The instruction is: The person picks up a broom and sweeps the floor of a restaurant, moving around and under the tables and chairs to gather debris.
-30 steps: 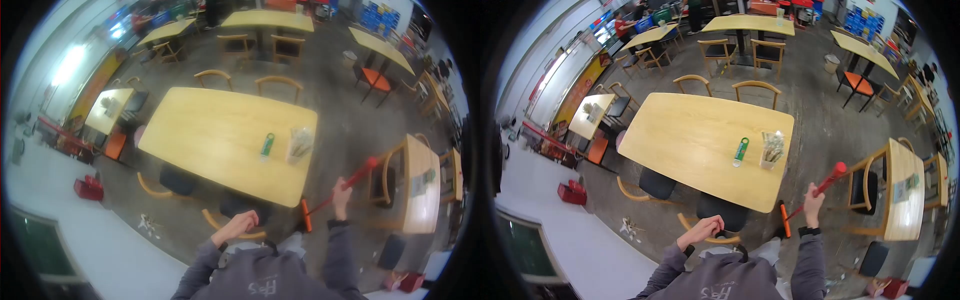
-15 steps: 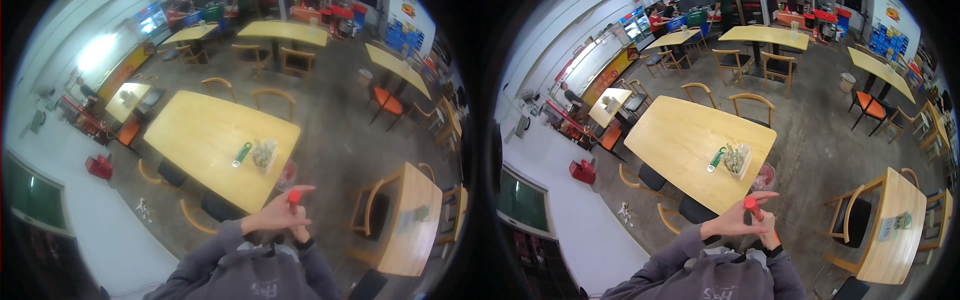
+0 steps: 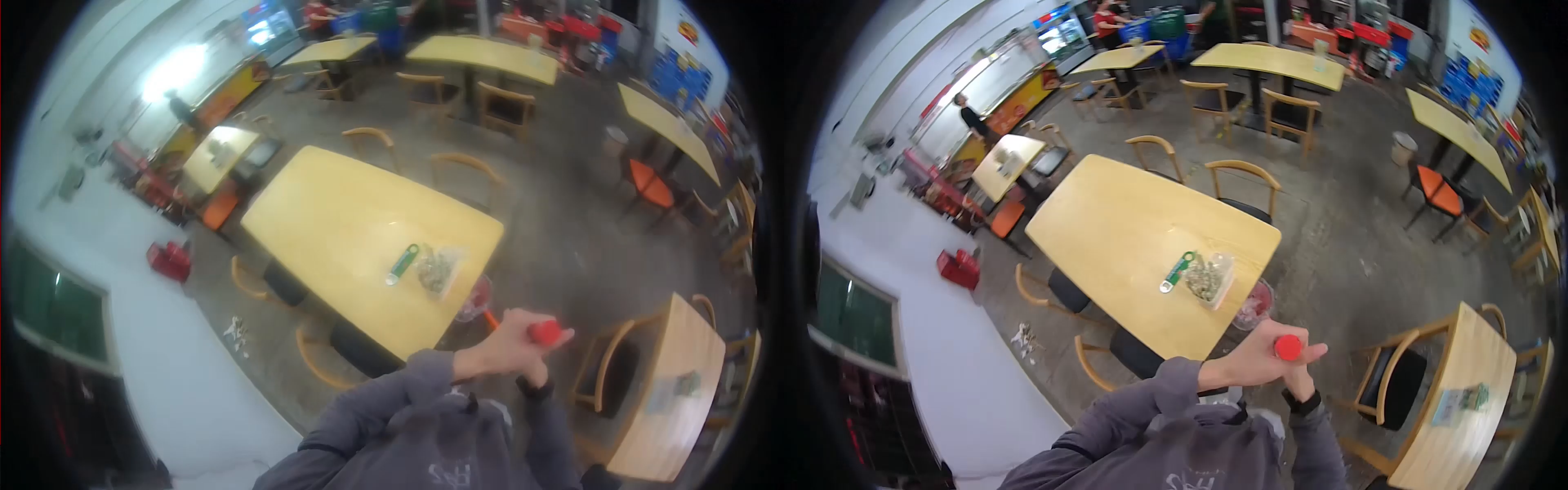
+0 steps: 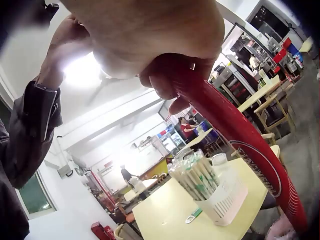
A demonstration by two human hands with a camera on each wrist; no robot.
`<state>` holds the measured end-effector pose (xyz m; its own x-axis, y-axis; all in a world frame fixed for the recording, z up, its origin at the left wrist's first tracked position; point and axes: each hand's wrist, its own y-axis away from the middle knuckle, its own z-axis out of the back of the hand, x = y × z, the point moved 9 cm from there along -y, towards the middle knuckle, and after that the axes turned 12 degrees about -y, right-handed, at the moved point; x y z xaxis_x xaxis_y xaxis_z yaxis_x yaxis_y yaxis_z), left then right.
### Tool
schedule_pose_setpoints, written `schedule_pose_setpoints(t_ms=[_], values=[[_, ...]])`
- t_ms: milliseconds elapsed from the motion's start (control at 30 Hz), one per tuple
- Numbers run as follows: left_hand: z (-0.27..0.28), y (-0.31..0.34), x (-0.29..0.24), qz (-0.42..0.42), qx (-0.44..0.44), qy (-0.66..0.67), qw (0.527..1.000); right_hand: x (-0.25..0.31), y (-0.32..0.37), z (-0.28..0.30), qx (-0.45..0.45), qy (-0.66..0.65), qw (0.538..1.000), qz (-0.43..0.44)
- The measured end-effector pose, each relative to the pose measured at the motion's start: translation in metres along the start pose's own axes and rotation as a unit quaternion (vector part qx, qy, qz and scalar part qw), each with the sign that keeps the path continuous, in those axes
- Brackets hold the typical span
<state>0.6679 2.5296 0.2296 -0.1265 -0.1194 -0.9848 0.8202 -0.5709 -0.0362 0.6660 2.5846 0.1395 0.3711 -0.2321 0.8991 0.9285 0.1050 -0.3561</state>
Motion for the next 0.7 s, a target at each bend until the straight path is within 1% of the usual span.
schedule_pose_setpoints(t_ms=[67, 167, 267, 300, 333, 400, 433, 467, 533, 567, 633, 667, 700], values=[[-0.003, -0.019, 0.006, -0.062, 0.016, 0.027, 0.998, 0.0, -0.018, 0.012, 0.01, 0.017, 1.0, 0.016], [0.01, -0.039, -0.002, -0.147, -0.038, -0.094, 0.984, 0.004, -0.046, 0.032, 0.006, 0.028, 0.999, 0.02], [0.013, -0.059, -0.03, -0.203, -0.04, -0.067, 0.976, 0.014, -0.081, 0.061, -0.039, 0.024, 0.999, 0.011], [0.012, -0.065, -0.036, -0.217, -0.039, -0.055, 0.974, 0.004, -0.085, 0.068, -0.041, 0.037, 0.999, -0.002], [0.01, -0.078, -0.032, -0.196, -0.033, -0.037, 0.979, -0.006, -0.089, 0.076, -0.042, 0.049, 0.998, -0.015], [0.001, -0.103, -0.024, -0.197, -0.047, -0.062, 0.977, -0.054, -0.103, 0.089, -0.003, 0.105, 0.993, -0.044], [-0.003, -0.118, -0.017, -0.2, -0.057, -0.079, 0.975, -0.065, -0.11, 0.102, -0.001, 0.103, 0.994, -0.046], [-0.012, -0.131, -0.004, -0.192, -0.042, -0.085, 0.977, -0.074, -0.114, 0.112, 0.001, 0.098, 0.994, -0.05], [-0.029, -0.161, 0.006, -0.174, -0.021, -0.101, 0.979, -0.089, -0.122, 0.136, 0.001, 0.073, 0.995, -0.063], [-0.04, -0.175, 0.011, -0.164, -0.01, -0.108, 0.981, -0.099, -0.122, 0.15, -0.009, 0.06, 0.997, -0.044], [-0.063, -0.212, 0.023, -0.143, 0.004, -0.117, 0.983, -0.137, -0.123, 0.184, -0.032, 0.04, 0.999, -0.001], [-0.077, -0.23, 0.031, -0.132, 0.014, -0.121, 0.984, -0.187, -0.12, 0.193, 0.039, 0.023, 0.994, -0.098], [-0.092, -0.246, 0.039, -0.131, 0.021, -0.134, 0.982, -0.204, -0.118, 0.208, 0.024, 0.033, 0.996, -0.085]])
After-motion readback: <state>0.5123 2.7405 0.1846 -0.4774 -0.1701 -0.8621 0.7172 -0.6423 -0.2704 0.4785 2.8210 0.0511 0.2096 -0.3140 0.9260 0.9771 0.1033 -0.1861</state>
